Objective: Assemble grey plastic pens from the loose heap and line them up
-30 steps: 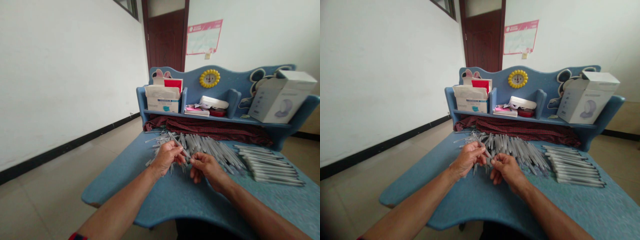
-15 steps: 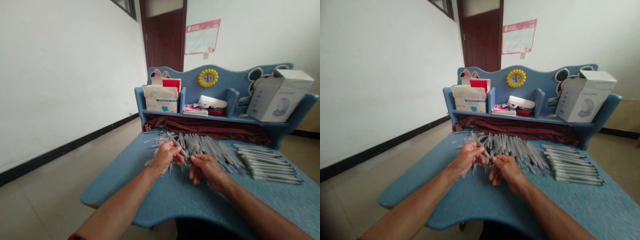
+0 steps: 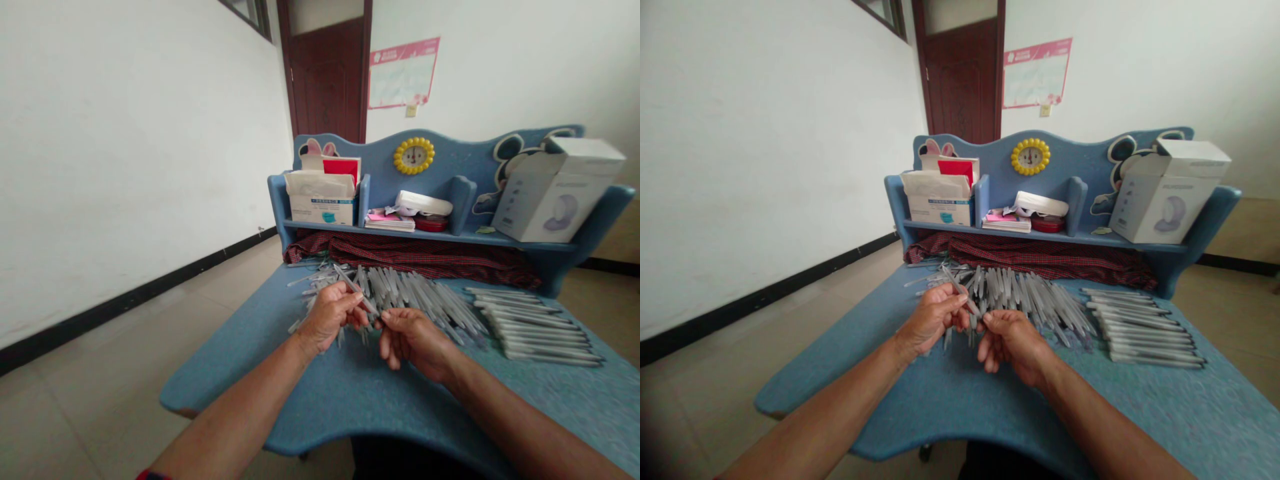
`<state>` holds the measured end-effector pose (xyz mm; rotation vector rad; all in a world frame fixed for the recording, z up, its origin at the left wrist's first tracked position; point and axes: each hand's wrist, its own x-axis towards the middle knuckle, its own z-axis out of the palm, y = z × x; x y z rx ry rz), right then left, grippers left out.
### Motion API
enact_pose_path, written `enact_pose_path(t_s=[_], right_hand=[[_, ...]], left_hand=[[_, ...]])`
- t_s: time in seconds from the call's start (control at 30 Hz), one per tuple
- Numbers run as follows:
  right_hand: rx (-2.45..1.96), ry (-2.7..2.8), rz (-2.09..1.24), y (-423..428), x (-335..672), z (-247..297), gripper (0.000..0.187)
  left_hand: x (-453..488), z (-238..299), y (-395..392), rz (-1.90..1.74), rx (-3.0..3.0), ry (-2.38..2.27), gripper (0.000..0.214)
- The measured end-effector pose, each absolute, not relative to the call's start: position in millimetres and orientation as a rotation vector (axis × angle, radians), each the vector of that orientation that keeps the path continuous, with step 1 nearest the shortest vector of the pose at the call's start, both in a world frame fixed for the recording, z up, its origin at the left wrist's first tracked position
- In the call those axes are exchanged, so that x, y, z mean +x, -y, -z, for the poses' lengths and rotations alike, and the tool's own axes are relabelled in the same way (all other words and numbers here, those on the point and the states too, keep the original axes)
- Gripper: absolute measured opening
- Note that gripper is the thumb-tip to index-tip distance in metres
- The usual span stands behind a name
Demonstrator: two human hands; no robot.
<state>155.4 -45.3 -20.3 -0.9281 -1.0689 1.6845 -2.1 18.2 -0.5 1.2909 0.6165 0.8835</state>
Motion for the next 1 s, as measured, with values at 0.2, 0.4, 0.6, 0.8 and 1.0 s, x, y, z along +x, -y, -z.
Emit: enact_pose_path(t_s=[0.2,0.4,0.6,0.8,1.0], right_hand=[[-0.923,1.095,-1.650,47,156,19,0.031],[-1.034,1.215,-1.443,50,147,17,0.034],[-0.980,1.172,-1.478,51,148,15,0.033],[-0.878,1.091,-1.626,48,155,17,0.032],[-0.893,1.082,-1.637,48,157,17,0.033]], left_hand=[[-3,1,-20,-0.863,1.255,-0.580,0.025],[-3,3,-23,-0.862,1.243,-0.721,0.027],[-5,0,-24,-0.871,1.202,-0.612,0.023],[-8,-2,-24,-0.845,1.166,-0.524,0.025],[-8,0,-25,-0.853,1.168,-0.522,0.025]])
